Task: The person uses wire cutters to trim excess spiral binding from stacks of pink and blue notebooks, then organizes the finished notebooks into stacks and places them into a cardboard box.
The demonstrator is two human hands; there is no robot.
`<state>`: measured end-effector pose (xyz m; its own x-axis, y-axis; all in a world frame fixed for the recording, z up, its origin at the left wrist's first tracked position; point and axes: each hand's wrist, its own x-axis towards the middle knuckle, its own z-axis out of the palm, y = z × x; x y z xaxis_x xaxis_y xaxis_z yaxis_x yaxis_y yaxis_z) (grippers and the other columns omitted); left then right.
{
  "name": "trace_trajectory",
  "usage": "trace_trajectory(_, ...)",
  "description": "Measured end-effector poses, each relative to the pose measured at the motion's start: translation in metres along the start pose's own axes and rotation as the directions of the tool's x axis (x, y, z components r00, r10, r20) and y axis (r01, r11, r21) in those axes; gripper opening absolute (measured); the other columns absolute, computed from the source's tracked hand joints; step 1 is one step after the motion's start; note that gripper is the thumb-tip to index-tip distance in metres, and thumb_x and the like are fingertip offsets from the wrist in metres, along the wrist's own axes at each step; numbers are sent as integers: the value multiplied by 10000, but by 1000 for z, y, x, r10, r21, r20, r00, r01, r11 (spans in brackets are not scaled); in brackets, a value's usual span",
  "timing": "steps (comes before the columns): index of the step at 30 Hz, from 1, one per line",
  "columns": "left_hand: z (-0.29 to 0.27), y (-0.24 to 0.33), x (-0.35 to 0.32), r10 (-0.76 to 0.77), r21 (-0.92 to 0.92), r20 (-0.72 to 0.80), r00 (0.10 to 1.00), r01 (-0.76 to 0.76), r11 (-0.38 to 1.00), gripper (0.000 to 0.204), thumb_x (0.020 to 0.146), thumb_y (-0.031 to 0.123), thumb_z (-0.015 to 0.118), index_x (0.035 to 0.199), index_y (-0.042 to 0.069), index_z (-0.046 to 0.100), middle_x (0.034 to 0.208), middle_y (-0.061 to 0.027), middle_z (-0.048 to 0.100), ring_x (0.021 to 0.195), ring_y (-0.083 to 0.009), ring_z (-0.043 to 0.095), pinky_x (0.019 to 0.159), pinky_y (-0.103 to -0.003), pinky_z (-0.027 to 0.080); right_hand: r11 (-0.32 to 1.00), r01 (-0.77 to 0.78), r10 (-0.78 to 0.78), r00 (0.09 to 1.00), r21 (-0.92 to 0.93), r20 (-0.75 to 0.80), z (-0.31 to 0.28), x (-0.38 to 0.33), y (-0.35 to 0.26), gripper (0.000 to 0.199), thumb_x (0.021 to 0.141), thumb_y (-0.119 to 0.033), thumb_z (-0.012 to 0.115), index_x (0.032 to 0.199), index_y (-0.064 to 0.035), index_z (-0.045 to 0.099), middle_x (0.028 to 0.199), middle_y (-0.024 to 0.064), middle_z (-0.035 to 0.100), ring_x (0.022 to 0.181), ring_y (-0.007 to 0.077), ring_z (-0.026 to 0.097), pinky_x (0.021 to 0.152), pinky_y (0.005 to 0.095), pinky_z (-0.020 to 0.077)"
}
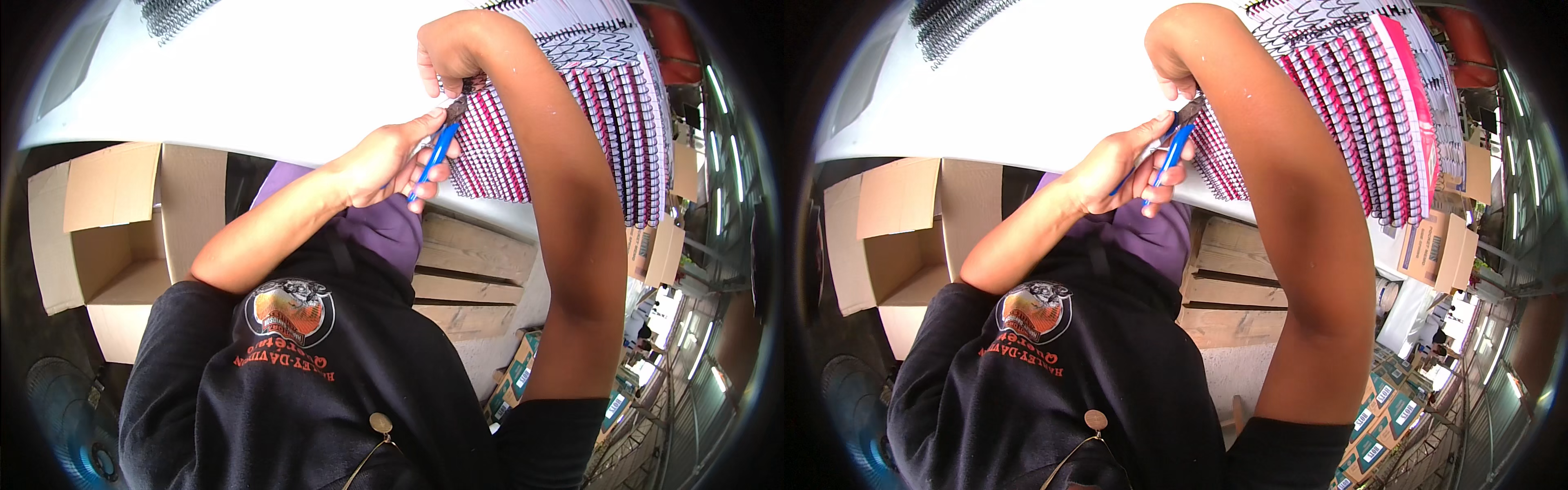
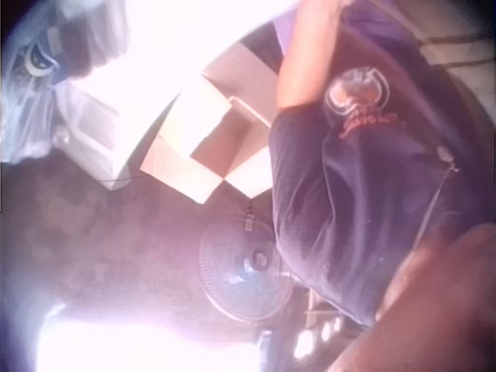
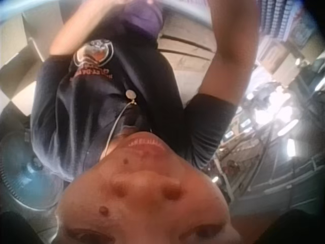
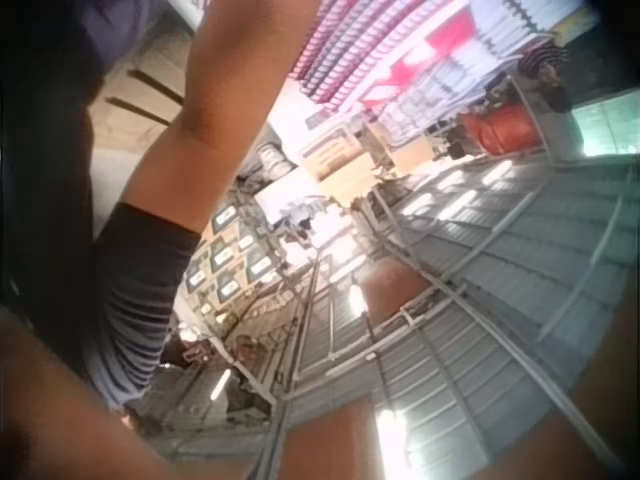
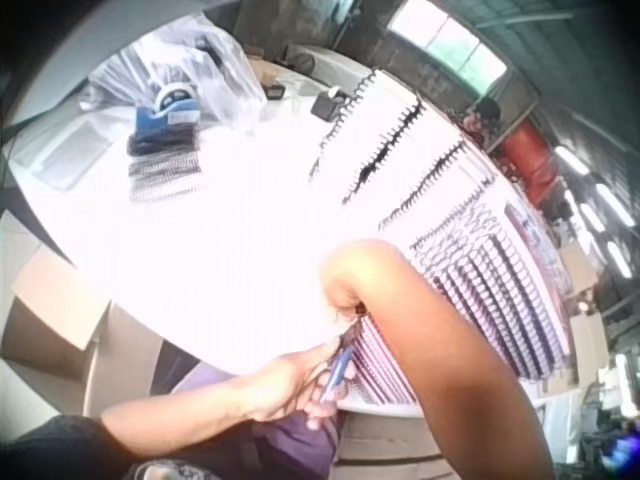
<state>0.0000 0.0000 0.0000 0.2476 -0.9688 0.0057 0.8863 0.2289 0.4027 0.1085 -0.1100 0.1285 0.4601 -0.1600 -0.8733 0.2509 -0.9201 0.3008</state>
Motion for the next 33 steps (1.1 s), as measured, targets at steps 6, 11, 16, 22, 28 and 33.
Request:
trace_trajectory(6,40,3,-9,-8,137,-174,985,32,990,571,971,503,268,1151,15,504,969,-134,612,940,-248,627,764,-383,515,998,11,-5,996,63,-86,9,-6,-2,269,725,-23,595,966,-73,702,883,127,682,756,258,623,660,403,493)
trace_trajectory(11,36,8,-1,-8,49,-141,990,15,999,554,972,506,259,1116,32,507,890,-107,596,813,-216,619,664,-332,509,999,6,-4,998,36,-66,8,-4,-1,282,739,-2,586,991,-65,696,911,132,683,773,260,627,681,404,498)
trace_trajectory(16,42,4,-6,24,150,-192,981,5,989,522,973,498,269,1063,41,503,746,-58,532,607,-151,558,507,-285,475,998,-62,63,996,15,-64,3,-19,-2,253,741,-94,586,966,-51,694,953,164,669,839,284,634,740,416,504)
trace_trajectory(22,48,8,-1,-12,113,-166,986,31,993,572,969,500,278,1167,12,501,1019,-163,622,956,-292,638,818,-372,500,988,-137,145,982,-73,123,-10,-26,-9,280,750,-205,587,954,-44,692,1006,162,658,883,302,628,777,430,494)
trace_trajectory(28,48,12,9,-28,49,-198,980,38,998,582,957,518,301,1155,12,510,964,-144,625,947,-306,637,801,-405,517,989,-150,149,979,-3,142,-10,-32,1,277,746,-249,657,922,-39,698,1007,156,660,878,280,630,783,416,495)
trace_trajectory(33,45,13,7,-41,-3,-149,988,41,999,594,949,531,312,1146,12,521,944,-136,619,941,-314,635,783,-429,528,996,-86,85,996,-34,-20,-10,-39,3,304,739,-267,696,928,-29,697,971,143,673,853,271,637,767,405,500)
